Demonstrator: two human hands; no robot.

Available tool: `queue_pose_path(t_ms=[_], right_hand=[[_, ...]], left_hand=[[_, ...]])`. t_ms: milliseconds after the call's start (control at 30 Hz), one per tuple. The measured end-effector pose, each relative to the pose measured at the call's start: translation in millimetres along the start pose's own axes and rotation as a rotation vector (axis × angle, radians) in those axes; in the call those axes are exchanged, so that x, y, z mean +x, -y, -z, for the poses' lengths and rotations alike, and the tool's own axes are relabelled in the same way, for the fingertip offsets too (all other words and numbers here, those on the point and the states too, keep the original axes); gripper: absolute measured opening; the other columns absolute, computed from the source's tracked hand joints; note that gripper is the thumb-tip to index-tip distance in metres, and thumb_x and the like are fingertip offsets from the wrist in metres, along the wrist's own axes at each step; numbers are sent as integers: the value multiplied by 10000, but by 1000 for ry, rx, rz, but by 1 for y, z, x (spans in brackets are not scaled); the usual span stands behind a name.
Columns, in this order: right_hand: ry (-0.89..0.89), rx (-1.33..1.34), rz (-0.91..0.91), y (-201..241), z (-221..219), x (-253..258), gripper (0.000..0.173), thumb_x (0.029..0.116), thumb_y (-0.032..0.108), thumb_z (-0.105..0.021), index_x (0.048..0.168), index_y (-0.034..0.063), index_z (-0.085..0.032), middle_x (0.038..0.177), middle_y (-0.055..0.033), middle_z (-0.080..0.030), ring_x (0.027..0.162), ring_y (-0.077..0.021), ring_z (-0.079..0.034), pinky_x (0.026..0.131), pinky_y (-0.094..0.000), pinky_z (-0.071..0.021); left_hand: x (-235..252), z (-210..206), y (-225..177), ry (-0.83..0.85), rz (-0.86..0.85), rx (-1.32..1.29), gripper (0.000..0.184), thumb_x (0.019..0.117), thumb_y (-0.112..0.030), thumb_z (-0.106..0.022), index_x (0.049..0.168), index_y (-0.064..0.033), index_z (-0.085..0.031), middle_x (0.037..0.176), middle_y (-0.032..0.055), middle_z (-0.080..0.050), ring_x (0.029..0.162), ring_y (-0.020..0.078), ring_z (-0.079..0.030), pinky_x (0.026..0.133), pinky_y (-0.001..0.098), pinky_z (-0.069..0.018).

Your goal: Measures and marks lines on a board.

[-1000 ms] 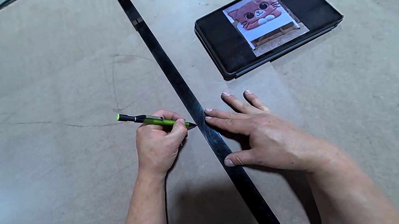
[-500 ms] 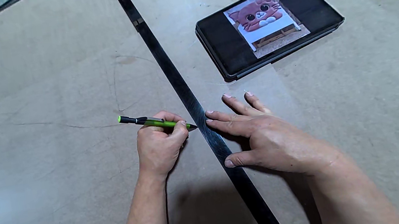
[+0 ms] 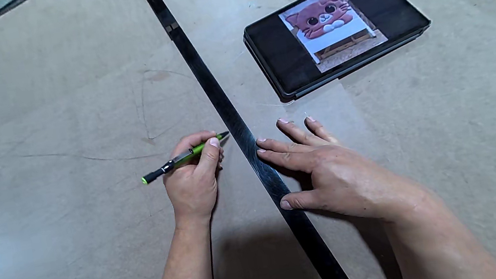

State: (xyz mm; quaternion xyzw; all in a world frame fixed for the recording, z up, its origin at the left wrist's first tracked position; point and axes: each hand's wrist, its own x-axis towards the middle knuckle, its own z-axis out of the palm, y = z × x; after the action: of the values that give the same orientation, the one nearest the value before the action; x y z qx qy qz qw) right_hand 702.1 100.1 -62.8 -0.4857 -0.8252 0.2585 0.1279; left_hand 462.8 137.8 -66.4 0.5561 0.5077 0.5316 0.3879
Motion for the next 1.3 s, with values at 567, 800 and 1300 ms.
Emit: queue_pose_path(t_ms=[567, 800, 1300], right_hand=[[17, -17, -6, 1, 0, 1, 784, 827, 583, -743, 1537, 355, -500, 1639, 194, -365, 1597, -164, -136, 1288, -605, -24], [39, -18, -18, 4, 3, 1, 772, 845, 584, -724, 1544, 352, -492, 1648, 184, -354, 1600, -178, -130, 1282, -609, -15], [75, 39, -12, 1, 8, 3, 792, 859, 567, -743, 1561, 315, -474, 1661, 147, -343, 1599, -217, -142, 1272, -626, 1]], left_hand=[[-1, -2, 3, 19, -35, 246, 308, 1061, -152, -549, 1306, -26, -685, 1070, 39, -777, 834, 93, -727, 734, 244, -613], [-19, -1, -15, 60, 48, 339, 275, 1067, -200, -549, 1267, -106, -714, 1025, 5, -777, 785, 81, -713, 670, 244, -589], [-174, 2, -44, 8, 45, 109, 295, 1035, -241, -562, 1178, -48, -733, 965, 94, -767, 774, 205, -732, 668, 349, -636]])
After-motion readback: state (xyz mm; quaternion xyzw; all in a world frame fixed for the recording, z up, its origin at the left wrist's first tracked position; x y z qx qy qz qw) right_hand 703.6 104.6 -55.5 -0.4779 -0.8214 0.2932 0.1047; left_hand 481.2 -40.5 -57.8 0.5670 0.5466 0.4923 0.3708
